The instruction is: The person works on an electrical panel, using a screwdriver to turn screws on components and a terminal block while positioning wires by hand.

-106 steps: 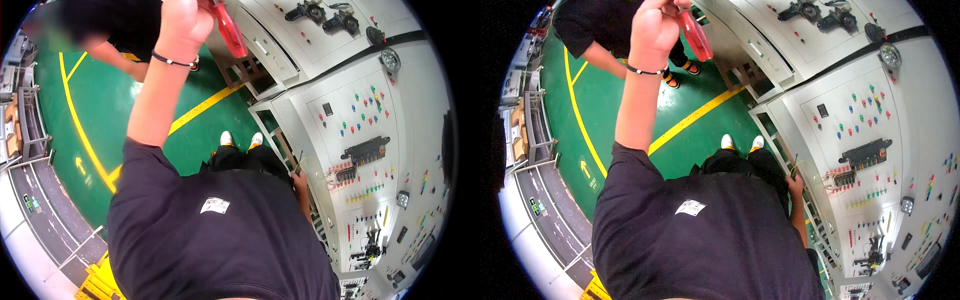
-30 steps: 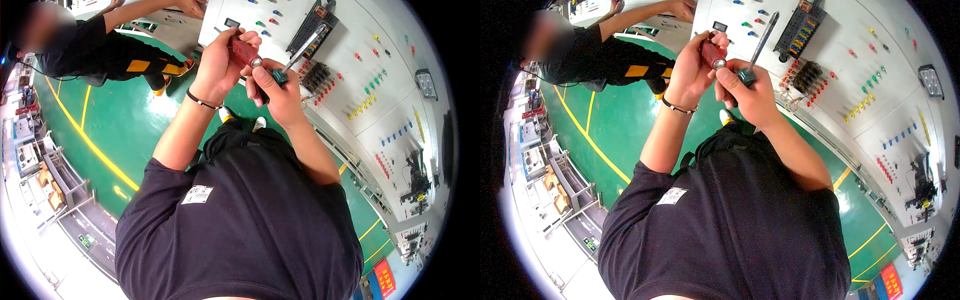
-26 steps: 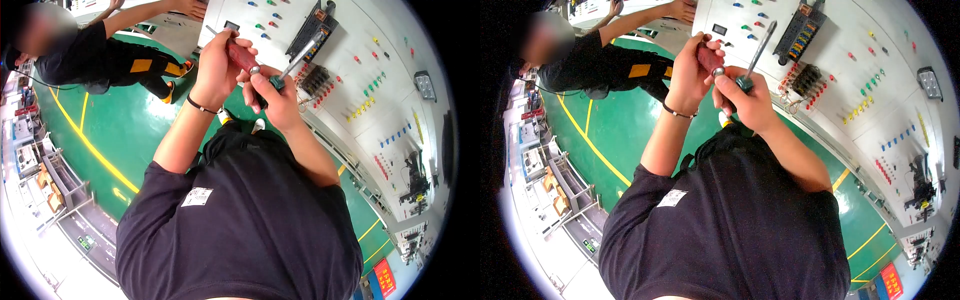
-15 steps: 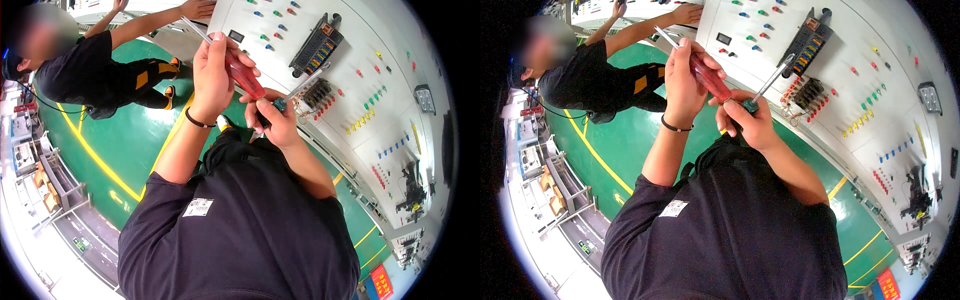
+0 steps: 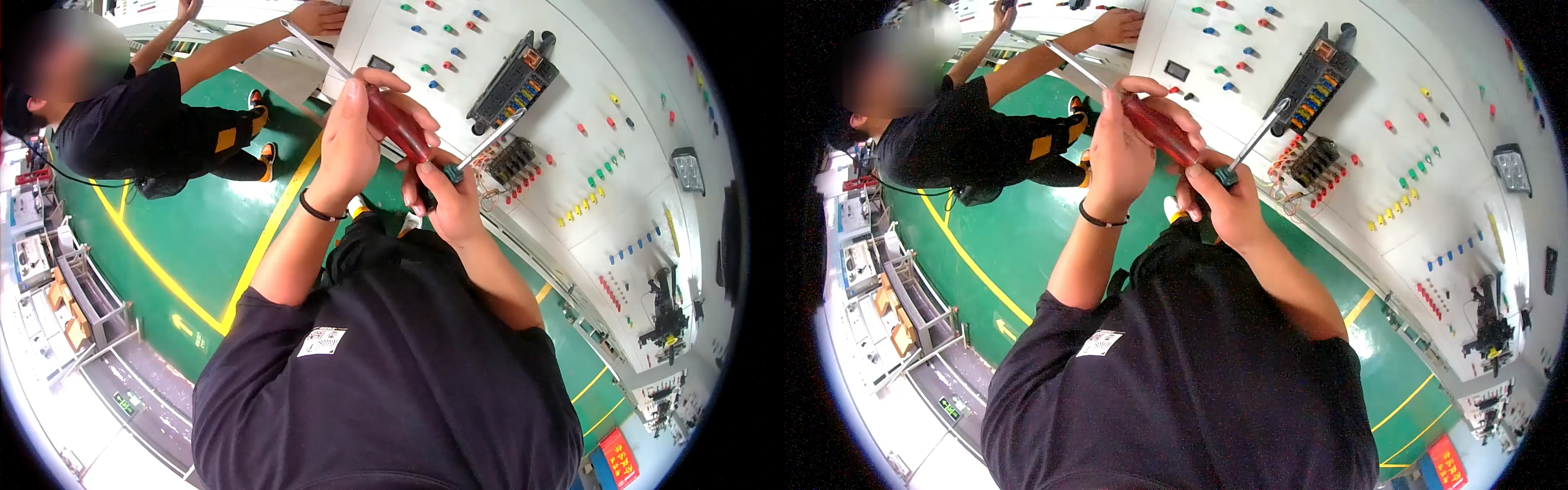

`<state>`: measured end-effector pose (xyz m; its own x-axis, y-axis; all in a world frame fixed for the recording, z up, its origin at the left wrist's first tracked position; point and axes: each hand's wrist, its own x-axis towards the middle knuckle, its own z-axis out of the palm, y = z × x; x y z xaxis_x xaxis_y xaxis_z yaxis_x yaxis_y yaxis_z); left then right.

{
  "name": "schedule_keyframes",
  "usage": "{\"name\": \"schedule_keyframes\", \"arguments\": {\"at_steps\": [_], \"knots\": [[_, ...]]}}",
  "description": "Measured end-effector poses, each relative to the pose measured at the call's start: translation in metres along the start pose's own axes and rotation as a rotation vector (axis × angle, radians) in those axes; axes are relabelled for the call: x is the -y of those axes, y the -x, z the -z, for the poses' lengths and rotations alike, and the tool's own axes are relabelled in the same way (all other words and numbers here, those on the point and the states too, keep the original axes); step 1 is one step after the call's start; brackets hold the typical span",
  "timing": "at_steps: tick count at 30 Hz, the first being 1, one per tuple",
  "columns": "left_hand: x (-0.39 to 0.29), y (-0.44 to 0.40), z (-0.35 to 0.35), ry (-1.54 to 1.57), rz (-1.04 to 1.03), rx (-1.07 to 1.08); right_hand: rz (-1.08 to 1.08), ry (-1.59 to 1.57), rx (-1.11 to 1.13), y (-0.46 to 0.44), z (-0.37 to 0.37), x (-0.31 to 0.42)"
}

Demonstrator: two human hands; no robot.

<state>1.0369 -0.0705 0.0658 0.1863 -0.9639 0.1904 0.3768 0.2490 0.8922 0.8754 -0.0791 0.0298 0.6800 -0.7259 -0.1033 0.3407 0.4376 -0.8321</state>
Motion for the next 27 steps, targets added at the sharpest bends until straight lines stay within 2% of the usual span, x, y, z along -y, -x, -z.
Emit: {"name": "schedule_keyframes", "arguments": {"at_steps": [2, 3, 4, 7, 11, 16, 21, 22, 27], "knots": [[0.004, 0.0, 0.0, 0.159, 0.104, -0.019, -0.008, 0.024, -0.004, -0.002, 0.003, -0.005], [0.007, 0.0, 0.006, 0.185, 0.083, 0.084, -0.028, 0.021, -0.038, -0.004, 0.004, -0.007], [0.01, 0.003, 0.007, 0.178, 0.074, 0.079, -0.049, 0.016, -0.065, -0.007, 0.004, -0.012], [0.004, 0.007, 0.011, 0.268, 0.261, 0.181, -0.059, 0.034, -0.094, -0.014, 0.001, -0.018], [0.016, 0.006, 0.019, 0.312, 0.124, 0.176, -0.117, 0.027, -0.108, -0.015, 0.004, -0.022], [-0.001, 0.009, 0.042, 0.151, 0.17, 0.031, -0.22, 0.079, -0.144, -0.005, 0.024, -0.044], [-0.01, 0.018, 0.082, 0.052, 0.234, -0.162, -0.22, 0.121, -0.135, 0.027, 0.06, -0.084], [-0.014, 0.017, 0.091, 0.059, 0.304, -0.206, -0.217, 0.126, -0.13, 0.033, 0.066, -0.091], [-0.029, 0.014, 0.138, 0.058, 0.353, -0.383, -0.329, 0.146, -0.155, 0.054, 0.079, -0.115]]}}
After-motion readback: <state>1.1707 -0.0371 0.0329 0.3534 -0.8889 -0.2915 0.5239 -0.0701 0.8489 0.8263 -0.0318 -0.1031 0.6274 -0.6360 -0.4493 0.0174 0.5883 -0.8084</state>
